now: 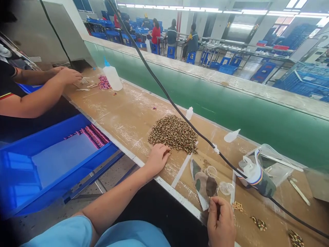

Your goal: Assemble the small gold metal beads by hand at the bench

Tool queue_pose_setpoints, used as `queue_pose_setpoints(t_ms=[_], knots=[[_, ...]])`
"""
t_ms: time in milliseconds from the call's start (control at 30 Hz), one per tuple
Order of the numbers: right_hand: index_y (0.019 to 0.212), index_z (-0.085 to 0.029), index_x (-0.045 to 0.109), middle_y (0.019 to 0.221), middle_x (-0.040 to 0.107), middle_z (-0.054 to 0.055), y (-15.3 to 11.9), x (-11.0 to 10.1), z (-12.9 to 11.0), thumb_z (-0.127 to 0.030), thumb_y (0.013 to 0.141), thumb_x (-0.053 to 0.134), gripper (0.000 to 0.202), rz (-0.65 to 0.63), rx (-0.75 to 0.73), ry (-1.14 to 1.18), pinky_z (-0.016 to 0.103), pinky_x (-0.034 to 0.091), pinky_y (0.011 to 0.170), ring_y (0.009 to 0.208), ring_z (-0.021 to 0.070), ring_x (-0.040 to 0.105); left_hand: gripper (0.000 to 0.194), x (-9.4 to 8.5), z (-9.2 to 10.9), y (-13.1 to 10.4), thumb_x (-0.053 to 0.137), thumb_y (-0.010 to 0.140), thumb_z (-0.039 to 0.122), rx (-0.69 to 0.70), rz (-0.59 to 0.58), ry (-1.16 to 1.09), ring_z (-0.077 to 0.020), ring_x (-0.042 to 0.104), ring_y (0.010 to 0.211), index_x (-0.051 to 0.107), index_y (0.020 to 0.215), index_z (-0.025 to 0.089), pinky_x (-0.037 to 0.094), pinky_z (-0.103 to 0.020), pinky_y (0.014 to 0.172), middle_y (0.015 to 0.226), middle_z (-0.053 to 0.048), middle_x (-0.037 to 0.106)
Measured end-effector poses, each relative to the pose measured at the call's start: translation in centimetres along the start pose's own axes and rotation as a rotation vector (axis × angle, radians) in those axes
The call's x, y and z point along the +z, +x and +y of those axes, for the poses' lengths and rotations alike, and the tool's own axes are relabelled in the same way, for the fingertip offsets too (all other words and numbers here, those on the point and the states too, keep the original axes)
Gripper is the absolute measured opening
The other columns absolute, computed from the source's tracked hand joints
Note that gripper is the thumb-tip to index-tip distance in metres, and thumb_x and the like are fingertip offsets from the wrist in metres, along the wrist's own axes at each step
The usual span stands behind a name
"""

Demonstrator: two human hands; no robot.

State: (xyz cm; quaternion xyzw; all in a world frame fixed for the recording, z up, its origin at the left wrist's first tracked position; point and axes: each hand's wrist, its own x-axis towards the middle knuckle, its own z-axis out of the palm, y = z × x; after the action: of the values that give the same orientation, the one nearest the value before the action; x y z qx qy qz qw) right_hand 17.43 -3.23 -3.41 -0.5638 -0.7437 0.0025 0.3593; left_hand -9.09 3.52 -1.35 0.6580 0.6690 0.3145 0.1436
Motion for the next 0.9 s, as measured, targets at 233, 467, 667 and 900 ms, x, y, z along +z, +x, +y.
queue_pose_setpoints(t_ms=[233,467,667,900], knots=[[0.08,-0.02,0.054,0.062,0.055,0.001,0.0,-0.4,-0.3,-0.052,0.088,0.042,0.035,-0.037,0.213,0.175,0.028,0.038,0.053,0.055,0.0151,0.051,0.013,-0.3,0.2,0.6,0.049,0.084,0.012,0.054,-0.02,0.05,-0.0221,0.051,0.085,0.058,0.076,0.018,0.043,-0.037,0.082,0.084,-0.007,0.06],[0.078,-0.02,0.05,0.056,0.047,-0.004,1.0,-1.4,-1.1,-0.055,0.085,0.047,0.035,-0.172,0.535,0.523,0.024,0.036,0.052,0.051,0.0106,0.044,0.007,0.7,4.2,-1.4,0.05,0.082,0.02,-0.112,-0.263,-0.726,-0.0146,0.053,0.069,0.056,0.082,0.017,0.044,-0.029,0.069,0.073,-0.002,0.057],[0.079,-0.021,0.05,0.058,0.046,-0.004,1.5,-2.5,-1.0,-0.053,0.085,0.047,0.033,-0.224,0.543,0.535,0.023,0.036,0.052,0.053,0.0103,0.043,0.033,4.2,8.2,-4.0,0.072,0.067,0.038,-0.419,-0.615,-1.398,-0.0102,0.057,0.065,0.059,0.083,0.013,0.046,-0.025,0.064,0.077,-0.003,0.06],[0.082,-0.021,0.051,0.069,0.054,0.0,2.9,-4.2,-0.2,-0.04,0.09,0.041,0.023,-0.222,0.233,0.142,0.025,0.039,0.055,0.06,0.0133,0.05,0.031,4.6,8.0,-4.6,0.073,0.067,0.038,-0.356,-0.717,-1.388,-0.0094,0.057,0.063,0.06,0.08,0.013,0.045,-0.024,0.065,0.065,0.0,0.06]])
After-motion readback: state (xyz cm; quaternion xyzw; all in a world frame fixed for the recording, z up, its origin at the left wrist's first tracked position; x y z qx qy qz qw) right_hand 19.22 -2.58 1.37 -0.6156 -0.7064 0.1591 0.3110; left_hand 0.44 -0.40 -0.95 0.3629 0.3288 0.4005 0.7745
